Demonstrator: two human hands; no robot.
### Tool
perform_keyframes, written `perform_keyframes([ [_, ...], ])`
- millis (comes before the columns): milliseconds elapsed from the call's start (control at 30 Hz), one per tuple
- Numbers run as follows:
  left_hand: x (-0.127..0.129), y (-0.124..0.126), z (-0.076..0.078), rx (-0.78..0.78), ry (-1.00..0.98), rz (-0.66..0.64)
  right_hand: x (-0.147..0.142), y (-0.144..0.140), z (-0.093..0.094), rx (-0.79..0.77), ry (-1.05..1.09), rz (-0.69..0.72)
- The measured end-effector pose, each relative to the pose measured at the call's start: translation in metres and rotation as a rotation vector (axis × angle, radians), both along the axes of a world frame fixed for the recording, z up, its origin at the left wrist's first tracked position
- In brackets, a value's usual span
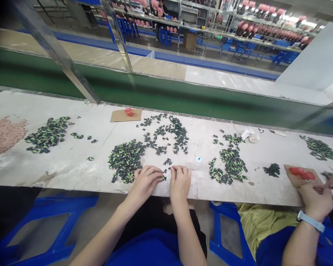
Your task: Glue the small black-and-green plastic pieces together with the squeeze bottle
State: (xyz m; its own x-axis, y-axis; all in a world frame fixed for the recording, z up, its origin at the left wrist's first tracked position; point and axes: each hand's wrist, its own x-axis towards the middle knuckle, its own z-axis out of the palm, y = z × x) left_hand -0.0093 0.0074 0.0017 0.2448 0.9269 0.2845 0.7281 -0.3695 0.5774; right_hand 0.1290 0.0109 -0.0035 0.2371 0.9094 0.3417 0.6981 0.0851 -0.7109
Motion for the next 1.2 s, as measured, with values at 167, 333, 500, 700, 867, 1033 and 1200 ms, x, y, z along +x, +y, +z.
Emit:
perform_keyframes([
  [167, 0.000, -0.001, 0.006, -0.037, -0.093, 0.026, 0.004, -0.014, 0.014, -0.094, 0.275, 0.141],
  [333, 0.001, -0.003, 0.010, -0.031, -0.126, 0.085, 0.006, -0.022, 0.026, -0.134, 0.372, 0.201],
  [500, 0.001, -0.004, 0.012, 0.014, -0.123, 0.066, 0.005, -0.020, 0.025, -0.149, 0.412, 0.200],
  [700, 0.000, -0.006, 0.020, -0.038, -0.163, 0.072, 0.002, -0.022, 0.028, -0.223, 0.600, 0.172],
  [867, 0.000, -0.009, 0.028, -0.032, -0.170, 0.040, 0.001, -0.022, 0.035, -0.294, 0.807, 0.149],
  [1033, 0.001, -0.013, 0.034, 0.062, -0.170, -0.020, 0.000, -0.024, 0.035, -0.207, 0.847, 0.142],
  [1200, 0.001, -0.016, 0.038, 0.122, -0.194, -0.053, -0.001, -0.025, 0.031, -0.159, 0.876, 0.134],
])
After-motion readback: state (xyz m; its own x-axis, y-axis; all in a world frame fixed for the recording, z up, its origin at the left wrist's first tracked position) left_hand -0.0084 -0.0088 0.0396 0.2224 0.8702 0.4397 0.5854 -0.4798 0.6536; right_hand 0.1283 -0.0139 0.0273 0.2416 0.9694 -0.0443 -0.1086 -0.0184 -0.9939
